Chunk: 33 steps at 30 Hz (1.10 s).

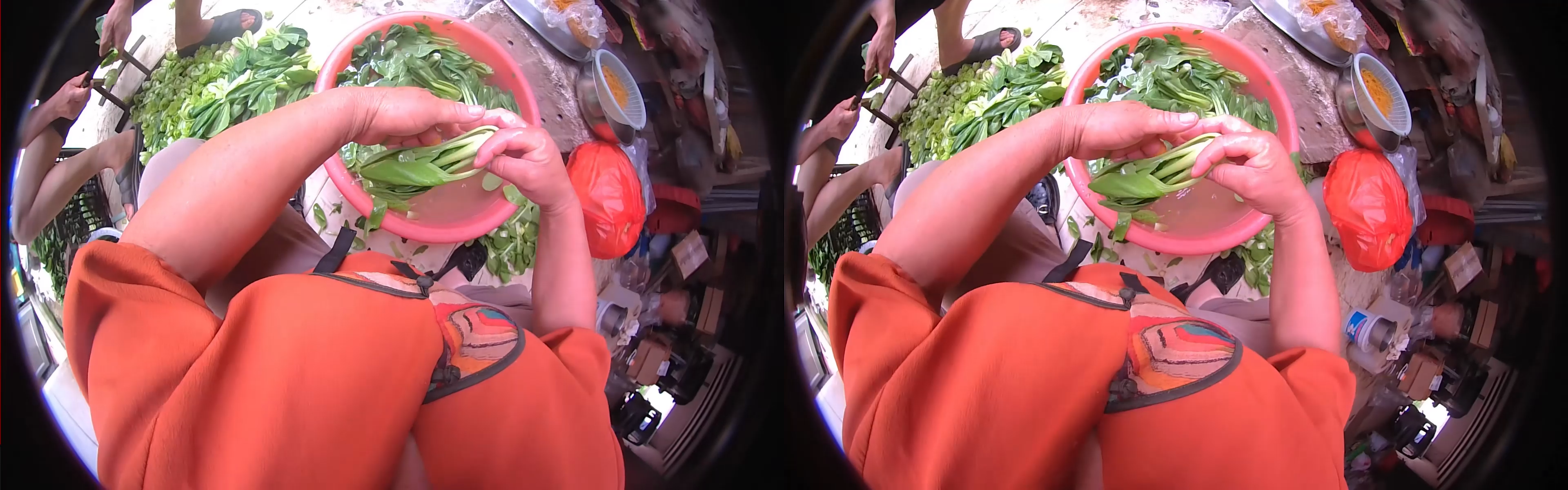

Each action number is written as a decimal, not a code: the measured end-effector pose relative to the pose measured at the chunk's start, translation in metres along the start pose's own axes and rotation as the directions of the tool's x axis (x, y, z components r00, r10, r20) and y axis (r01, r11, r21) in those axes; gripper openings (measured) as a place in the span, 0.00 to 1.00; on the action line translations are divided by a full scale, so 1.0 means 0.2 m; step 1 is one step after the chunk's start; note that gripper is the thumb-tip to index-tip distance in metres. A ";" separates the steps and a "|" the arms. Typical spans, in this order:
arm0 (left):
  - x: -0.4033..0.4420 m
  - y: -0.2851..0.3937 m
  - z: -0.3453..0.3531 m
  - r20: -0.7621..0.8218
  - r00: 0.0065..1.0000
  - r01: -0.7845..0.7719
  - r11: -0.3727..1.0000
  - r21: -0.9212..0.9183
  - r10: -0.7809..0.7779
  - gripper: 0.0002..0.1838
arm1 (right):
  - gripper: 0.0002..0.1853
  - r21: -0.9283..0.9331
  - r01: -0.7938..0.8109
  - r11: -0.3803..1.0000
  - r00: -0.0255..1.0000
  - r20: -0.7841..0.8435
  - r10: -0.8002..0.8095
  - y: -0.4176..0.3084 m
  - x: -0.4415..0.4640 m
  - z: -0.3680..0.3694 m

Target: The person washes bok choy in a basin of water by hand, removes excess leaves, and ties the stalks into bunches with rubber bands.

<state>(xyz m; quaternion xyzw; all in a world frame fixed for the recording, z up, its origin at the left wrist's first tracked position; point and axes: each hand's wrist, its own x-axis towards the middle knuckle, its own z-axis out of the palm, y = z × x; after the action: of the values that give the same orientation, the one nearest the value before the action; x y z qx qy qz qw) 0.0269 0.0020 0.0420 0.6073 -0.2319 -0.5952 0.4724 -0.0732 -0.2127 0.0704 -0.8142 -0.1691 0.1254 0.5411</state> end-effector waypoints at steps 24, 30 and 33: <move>0.04 -0.03 0.01 -0.488 0.867 0.035 0.965 0.261 0.101 0.20 | 0.13 -0.357 -0.065 0.932 0.835 -0.530 -0.145 0.09 0.03 0.20; 0.11 -0.10 -0.05 -0.629 0.771 -0.117 0.993 0.016 0.101 0.21 | 0.16 -0.423 -0.143 0.895 0.893 -0.445 -0.067 0.02 0.06 0.40; 0.07 -0.07 -0.04 -0.615 0.788 -0.140 0.982 -0.125 0.034 0.19 | 0.20 -0.359 -0.193 0.913 0.867 -0.499 -0.013 0.05 0.06 0.42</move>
<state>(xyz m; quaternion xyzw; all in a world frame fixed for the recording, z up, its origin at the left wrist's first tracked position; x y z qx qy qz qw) 0.0337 -0.0009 0.0209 0.7142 -0.0451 -0.3621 0.5973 -0.0932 -0.1402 0.0277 -0.9187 -0.0092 -0.0969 0.3829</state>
